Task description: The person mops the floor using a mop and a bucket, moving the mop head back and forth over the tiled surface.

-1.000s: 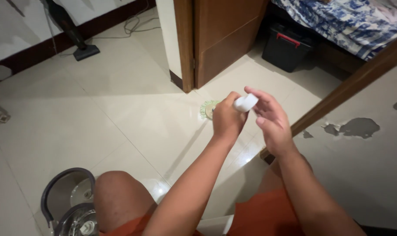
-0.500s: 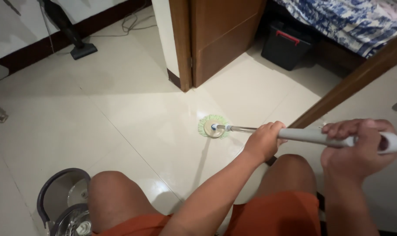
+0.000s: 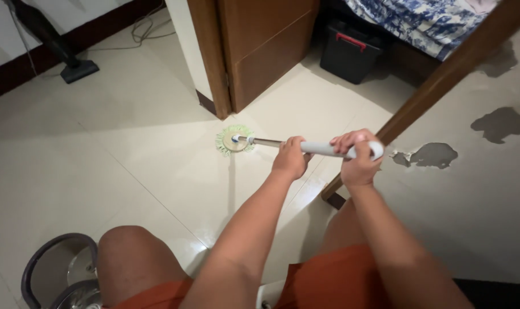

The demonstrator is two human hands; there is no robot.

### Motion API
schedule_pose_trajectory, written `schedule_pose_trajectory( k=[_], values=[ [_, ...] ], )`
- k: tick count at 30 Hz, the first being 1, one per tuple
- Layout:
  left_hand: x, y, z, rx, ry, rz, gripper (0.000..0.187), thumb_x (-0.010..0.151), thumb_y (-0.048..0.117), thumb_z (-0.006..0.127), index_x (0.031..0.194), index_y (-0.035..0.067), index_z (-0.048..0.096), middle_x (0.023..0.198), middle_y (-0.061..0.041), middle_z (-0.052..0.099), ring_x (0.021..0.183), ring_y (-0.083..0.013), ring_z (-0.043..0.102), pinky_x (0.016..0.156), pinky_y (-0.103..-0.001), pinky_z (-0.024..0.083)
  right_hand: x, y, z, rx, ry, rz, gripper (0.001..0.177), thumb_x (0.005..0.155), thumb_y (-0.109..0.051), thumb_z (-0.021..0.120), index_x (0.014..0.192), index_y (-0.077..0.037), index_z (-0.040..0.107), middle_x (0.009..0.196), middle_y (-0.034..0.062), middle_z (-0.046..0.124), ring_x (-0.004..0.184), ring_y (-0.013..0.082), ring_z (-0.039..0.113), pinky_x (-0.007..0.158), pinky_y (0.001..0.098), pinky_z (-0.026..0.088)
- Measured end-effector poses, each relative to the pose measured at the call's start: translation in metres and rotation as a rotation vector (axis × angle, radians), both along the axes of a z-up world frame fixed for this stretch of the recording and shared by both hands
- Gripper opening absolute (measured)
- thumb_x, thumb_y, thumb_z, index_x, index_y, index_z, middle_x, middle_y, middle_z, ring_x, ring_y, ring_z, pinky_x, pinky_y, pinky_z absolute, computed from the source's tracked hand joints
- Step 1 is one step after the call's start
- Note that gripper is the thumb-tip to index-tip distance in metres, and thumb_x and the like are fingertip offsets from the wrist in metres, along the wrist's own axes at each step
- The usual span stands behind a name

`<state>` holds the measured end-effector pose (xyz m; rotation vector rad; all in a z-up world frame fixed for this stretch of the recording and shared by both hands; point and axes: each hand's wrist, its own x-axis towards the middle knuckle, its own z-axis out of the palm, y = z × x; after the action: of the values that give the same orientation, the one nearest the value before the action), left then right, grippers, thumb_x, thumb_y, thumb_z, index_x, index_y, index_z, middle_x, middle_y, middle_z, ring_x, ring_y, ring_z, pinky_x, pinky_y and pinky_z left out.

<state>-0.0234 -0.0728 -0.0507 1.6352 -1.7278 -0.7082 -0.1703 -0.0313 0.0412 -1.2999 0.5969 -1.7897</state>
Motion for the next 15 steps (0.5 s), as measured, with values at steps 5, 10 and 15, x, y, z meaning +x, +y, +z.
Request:
schedule_pose_trajectory(
  k=[5, 10, 15],
  values=[
    [-0.007, 0.021, 0.019, -0.062, 0.026, 0.024, 0.046, 0.093, 0.034, 0.072, 0.128, 0.011, 0.053, 0.134, -0.015, 0.059, 0.122, -0.0379, 0.055, 0.102, -0.047, 0.048, -0.009, 0.015, 0.033, 0.068, 0.028, -0.043, 0.012, 0.101, -0.007, 0.052, 0.090, -0.003, 0.055, 0.076, 0.0126, 0.056, 0.071, 0.0239, 0.060, 0.087, 0.0511, 0.061],
    [-0.055, 0.045, 0.058, -0.006, 0.073, -0.040, 0.047, 0.096, 0.036, 0.068, 0.130, 0.009, 0.050, 0.130, -0.022, 0.057, 0.119, -0.0493, 0.052, 0.096, -0.054, 0.049, -0.052, 0.028, 0.096, 0.013, -0.144, -0.225, 0.037, 0.112, -0.022, 0.053, 0.079, -0.005, 0.049, 0.063, 0.0132, 0.047, 0.057, 0.0260, 0.054, 0.062, 0.0497, 0.051],
    [-0.064, 0.049, 0.055, -0.017, 0.036, -0.082, 0.045, 0.096, 0.034, 0.064, 0.131, 0.008, 0.049, 0.127, -0.026, 0.057, 0.120, -0.0533, 0.052, 0.094, -0.056, 0.051, -0.066, 0.027, 0.092, 0.098, -0.194, -0.230, 0.031, 0.102, -0.027, 0.046, 0.077, -0.009, 0.043, 0.061, 0.0103, 0.041, 0.055, 0.0217, 0.040, 0.061, 0.0398, 0.045]
  ],
)
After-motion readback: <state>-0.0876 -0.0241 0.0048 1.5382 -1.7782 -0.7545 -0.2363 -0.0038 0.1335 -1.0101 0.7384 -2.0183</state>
